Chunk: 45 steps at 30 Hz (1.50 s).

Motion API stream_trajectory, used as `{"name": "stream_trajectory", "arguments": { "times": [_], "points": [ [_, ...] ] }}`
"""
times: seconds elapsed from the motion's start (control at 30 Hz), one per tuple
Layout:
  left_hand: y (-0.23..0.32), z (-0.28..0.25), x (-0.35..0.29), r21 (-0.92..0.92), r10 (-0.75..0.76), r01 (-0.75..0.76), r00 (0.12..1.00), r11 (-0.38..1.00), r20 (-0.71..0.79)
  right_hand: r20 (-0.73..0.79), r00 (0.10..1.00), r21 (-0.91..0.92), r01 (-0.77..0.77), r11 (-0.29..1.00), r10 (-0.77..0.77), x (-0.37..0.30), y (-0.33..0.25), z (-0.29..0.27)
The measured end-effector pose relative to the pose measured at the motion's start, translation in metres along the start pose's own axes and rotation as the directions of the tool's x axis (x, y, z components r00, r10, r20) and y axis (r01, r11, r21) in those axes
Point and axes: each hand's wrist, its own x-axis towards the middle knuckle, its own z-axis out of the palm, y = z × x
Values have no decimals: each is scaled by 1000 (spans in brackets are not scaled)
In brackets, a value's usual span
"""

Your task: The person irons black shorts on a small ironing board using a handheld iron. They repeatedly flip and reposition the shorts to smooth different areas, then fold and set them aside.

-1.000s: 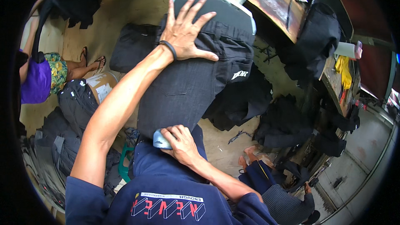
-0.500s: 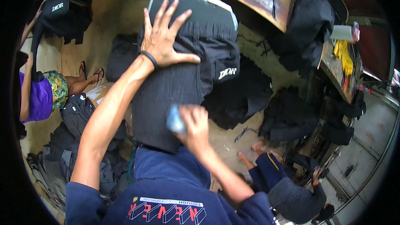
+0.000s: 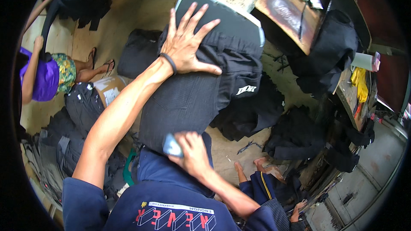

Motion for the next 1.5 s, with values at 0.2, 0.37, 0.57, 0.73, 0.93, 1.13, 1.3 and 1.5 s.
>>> {"name": "stream_trajectory", "arguments": {
  "times": [0.2, 0.37, 0.57, 0.73, 0.93, 1.13, 1.3, 1.5],
  "points": [
    [-1, 1, 1, -43, 14, -13, 1000, 999, 10, 48, 992, -95, -111, 989, 116, 41, -40, -1],
    [-2, -1, 4, -44, 1, -1, 1000, 999, -11, -63, 998, -223, -23, 974, 9, 148, -39, -55],
    [-5, 5, 2, -73, 27, -30, 999, 997, -39, -8, 989, -89, -148, 985, 148, 84, -17, -18],
    [-5, -13, 5, -105, 53, -48, 998, 993, 46, -477, 694, 231, -493, 839, 539, 20, -65, -1],
    [-33, -21, -92, -570, -405, 152, 846, 807, -348, 55, 530, 774, -558, 299, 846, -88, -74, 75],
    [-11, -22, -319, -798, -329, 515, 847, 314, 418, 186, 481, 583, -756, 298, 857, -179, -106, 155],
    [-24, -115, -343, -177, -655, 731, 673, 659, 345, -277, 406, 579, -653, 488, 871, -164, -133, 141],
    [-65, -133, -251, -106, -190, 166, 938, 981, -289, -215, 666, 645, -453, 616, 715, -115, -93, 118]
  ]
}}
